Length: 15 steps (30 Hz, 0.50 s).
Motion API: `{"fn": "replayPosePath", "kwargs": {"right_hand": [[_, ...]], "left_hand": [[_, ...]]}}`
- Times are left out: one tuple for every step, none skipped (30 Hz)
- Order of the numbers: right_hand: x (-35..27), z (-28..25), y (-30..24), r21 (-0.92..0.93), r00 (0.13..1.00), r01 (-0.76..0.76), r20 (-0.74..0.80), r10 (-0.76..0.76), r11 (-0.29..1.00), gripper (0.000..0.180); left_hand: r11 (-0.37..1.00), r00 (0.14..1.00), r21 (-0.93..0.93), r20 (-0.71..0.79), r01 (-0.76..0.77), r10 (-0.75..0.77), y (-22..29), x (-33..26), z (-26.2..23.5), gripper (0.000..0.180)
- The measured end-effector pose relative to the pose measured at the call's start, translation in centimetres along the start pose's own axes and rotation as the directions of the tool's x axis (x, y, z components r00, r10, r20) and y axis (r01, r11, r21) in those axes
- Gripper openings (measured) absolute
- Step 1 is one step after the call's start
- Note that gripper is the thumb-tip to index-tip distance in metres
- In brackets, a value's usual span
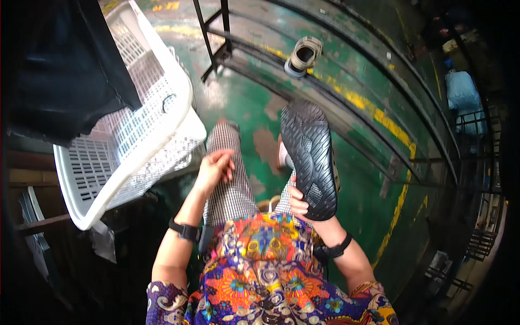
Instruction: Inspecting sandals, checking the soles, and placing them on a drying or storage rack.
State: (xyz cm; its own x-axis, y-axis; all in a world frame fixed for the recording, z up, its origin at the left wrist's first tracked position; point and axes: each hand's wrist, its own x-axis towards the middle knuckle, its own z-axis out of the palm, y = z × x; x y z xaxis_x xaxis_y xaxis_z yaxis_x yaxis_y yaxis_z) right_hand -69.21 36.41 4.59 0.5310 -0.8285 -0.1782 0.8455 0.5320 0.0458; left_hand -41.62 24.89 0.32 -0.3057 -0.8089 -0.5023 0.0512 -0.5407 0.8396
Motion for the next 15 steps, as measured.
{"fn": "replayPosePath", "kwargs": {"right_hand": [[0.0, -0.9, -0.8, -0.091, 0.999, 0.021, -0.026, -0.023, 0.996, 0.043], [0.4, -2.5, -2.6, -0.183, 0.997, 0.006, 0.074, 0.008, 0.983, 0.047], [0.4, -3.0, -3.9, -0.33, 0.998, 0.056, 0.016, -0.054, 0.942, 0.049], [1.2, -2.1, -5.2, -0.352, 0.993, 0.118, 0.023, -0.118, 0.929, 0.049], [1.7, -1.0, -6.3, -0.37, 0.983, 0.179, 0.024, -0.183, 0.912, 0.049], [2.9, 0.6, -7.1, -0.452, 0.921, 0.2, -0.216, -0.324, 0.869, 0.046], [3.6, 2.3, -7.6, -0.717, 0.762, 0.279, -0.24, -0.602, 0.639, 0.043], [4.9, 4.9, -8.0, -0.805, 0.693, 0.304, -0.18, -0.698, 0.51, 0.044], [6.2, 6.8, -8.9, -0.874, 0.616, 0.317, -0.105, -0.781, 0.367, 0.044], [7.6, 7.2, -11.0, -0.889, 0.584, 0.316, -0.093, -0.806, 0.331, 0.046], [8.7, 7.8, -13.4, -0.905, 0.543, 0.313, -0.08, -0.836, 0.289, 0.048], [11.4, 9.9, -13.6, -0.911, 0.511, 0.3, -0.097, -0.854, 0.283, 0.052], [14.0, 12.6, -13.3, -0.917, 0.48, 0.285, -0.114, -0.87, 0.277, 0.055], [15.9, 15.0, -13.7, -0.923, 0.481, 0.269, -0.12, -0.869, 0.277, 0.058], [18.0, 16.6, -14.3, -0.926, 0.486, 0.252, -0.131, -0.864, 0.283, 0.061]], "left_hand": [[0.999, 1.0, 0.039, -0.012, 0.011, -0.011, 0.0, -0.1, 0.6, 0.024], [0.998, 1.0, 0.047, -0.005, 0.03, -0.03, 0.0, 0.1, 1.0, 0.024], [0.997, 0.999, 0.054, -0.015, 0.053, -0.052, -0.2, 0.1, 0.7, 0.024], [0.999, 1.0, 0.042, -0.001, 0.029, -0.029, -0.7, 0.2, 0.4, 0.024], [1.0, 1.0, 0.027, 0.016, 0.012, -0.013, -1.0, 0.3, 0.2, 0.024], [1.0, 1.0, 0.026, 0.019, 0.014, -0.015, -1.1, 0.2, 0.0, 0.023], [1.0, 1.0, 0.024, 0.021, 0.017, -0.017, -1.1, 0.2, -0.2, 0.023], [1.0, 0.999, 0.018, 0.026, 0.02, -0.02, -1.1, 0.3, -0.1, 0.022], [1.0, 0.999, 0.026, 0.034, 0.018, -0.019, -0.7, 0.4, 0.2, 0.022], [1.0, 0.999, 0.021, 0.046, 0.015, -0.016, -0.6, 0.7, 0.4, 0.022], [1.0, 0.997, 0.016, 0.07, 0.014, -0.015, -0.5, 1.1, 0.9, 0.022], [1.0, 0.999, 0.013, 0.053, 0.01, -0.01, -0.8, 0.9, 0.5, 0.022], [0.999, 0.999, 0.04, 0.031, 0.014, -0.015, -0.7, 0.6, 0.2, 0.021], [0.999, 0.999, 0.05, 0.052, -0.003, 0.0, -1.2, 0.9, 0.1, 0.023], [0.998, 0.998, 0.062, 0.065, -0.016, 0.012, -1.7, 1.1, -0.2, 0.024]]}}
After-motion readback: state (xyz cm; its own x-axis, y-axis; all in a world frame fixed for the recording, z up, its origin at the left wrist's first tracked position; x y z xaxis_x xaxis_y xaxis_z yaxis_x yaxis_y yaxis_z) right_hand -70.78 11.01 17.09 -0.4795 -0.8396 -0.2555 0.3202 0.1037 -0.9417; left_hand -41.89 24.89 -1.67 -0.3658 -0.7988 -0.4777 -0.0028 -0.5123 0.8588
